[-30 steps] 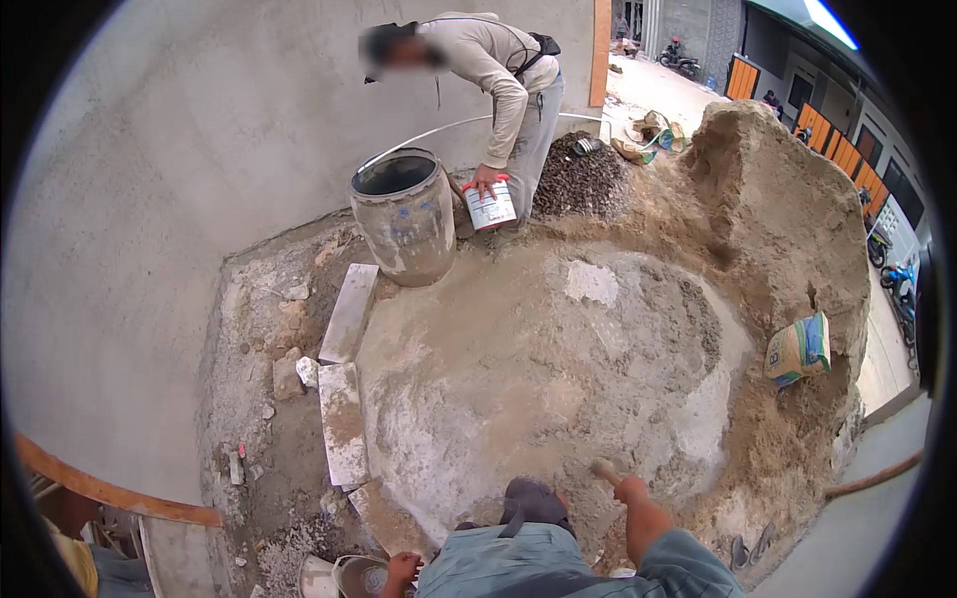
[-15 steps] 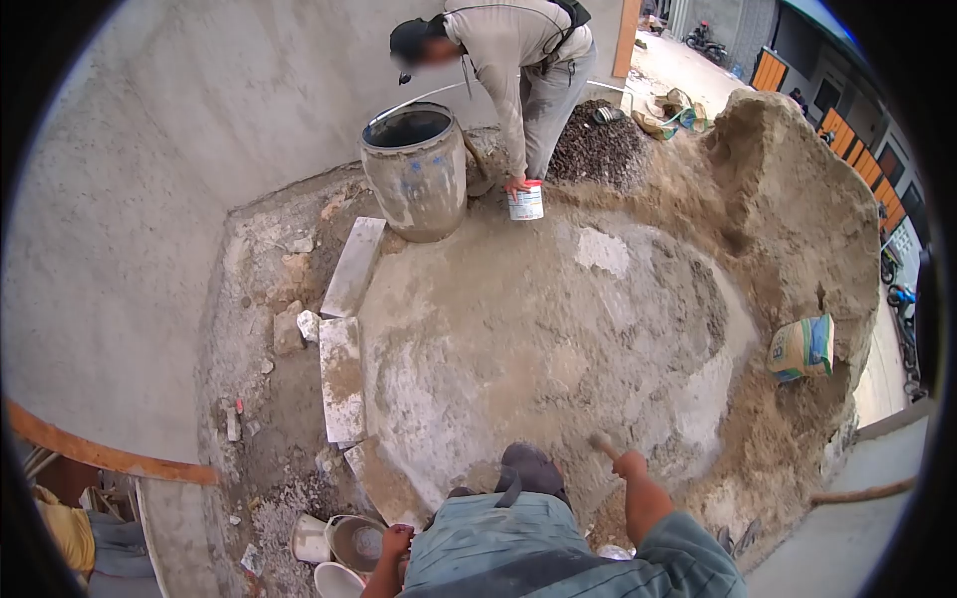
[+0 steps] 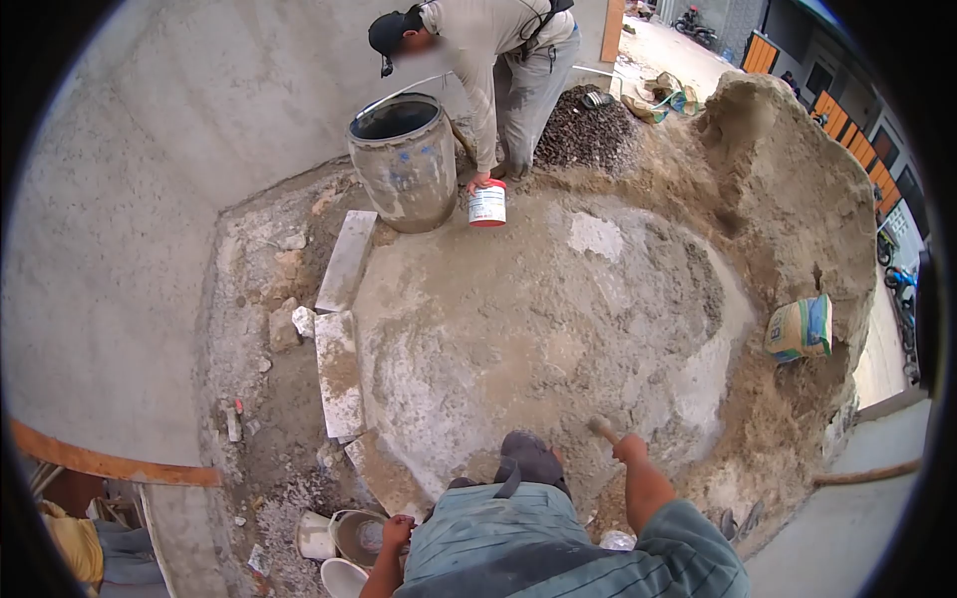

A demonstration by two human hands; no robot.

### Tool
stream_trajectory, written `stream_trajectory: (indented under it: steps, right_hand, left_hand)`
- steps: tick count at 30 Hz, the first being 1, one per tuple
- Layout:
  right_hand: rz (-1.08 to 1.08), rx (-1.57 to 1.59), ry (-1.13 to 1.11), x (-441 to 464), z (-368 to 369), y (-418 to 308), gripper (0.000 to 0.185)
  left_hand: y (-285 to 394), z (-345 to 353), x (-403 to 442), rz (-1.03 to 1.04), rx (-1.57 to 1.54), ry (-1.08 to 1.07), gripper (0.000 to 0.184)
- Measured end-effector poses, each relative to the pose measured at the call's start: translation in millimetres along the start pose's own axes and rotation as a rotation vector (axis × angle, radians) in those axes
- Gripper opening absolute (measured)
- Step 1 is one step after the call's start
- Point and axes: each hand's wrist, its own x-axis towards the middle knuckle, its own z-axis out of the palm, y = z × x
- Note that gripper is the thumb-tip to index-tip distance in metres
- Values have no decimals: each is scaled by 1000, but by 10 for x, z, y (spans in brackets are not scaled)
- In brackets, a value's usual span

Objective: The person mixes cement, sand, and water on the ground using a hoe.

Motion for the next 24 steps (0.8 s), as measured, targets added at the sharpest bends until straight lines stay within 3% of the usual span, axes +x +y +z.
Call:
stream_trajectory:
  steps: [8,12,14,24]
  right_hand:
    - [1,-11,-22,17,12,-7,28]
    - [66,72,-105,-98,-140,-66,28]
    - [-18,108,-81,-153,-167,-48,28]
    - [-34,92,-191,357,168,118,28]
  left_hand:
    - [206,-172,-240,-29,19,17,19]
    - [227,-219,-201,-143,-49,24,21]
    - [239,-217,-209,-138,-76,38,21]
    - [-38,-170,-167,-189,-115,61,26]
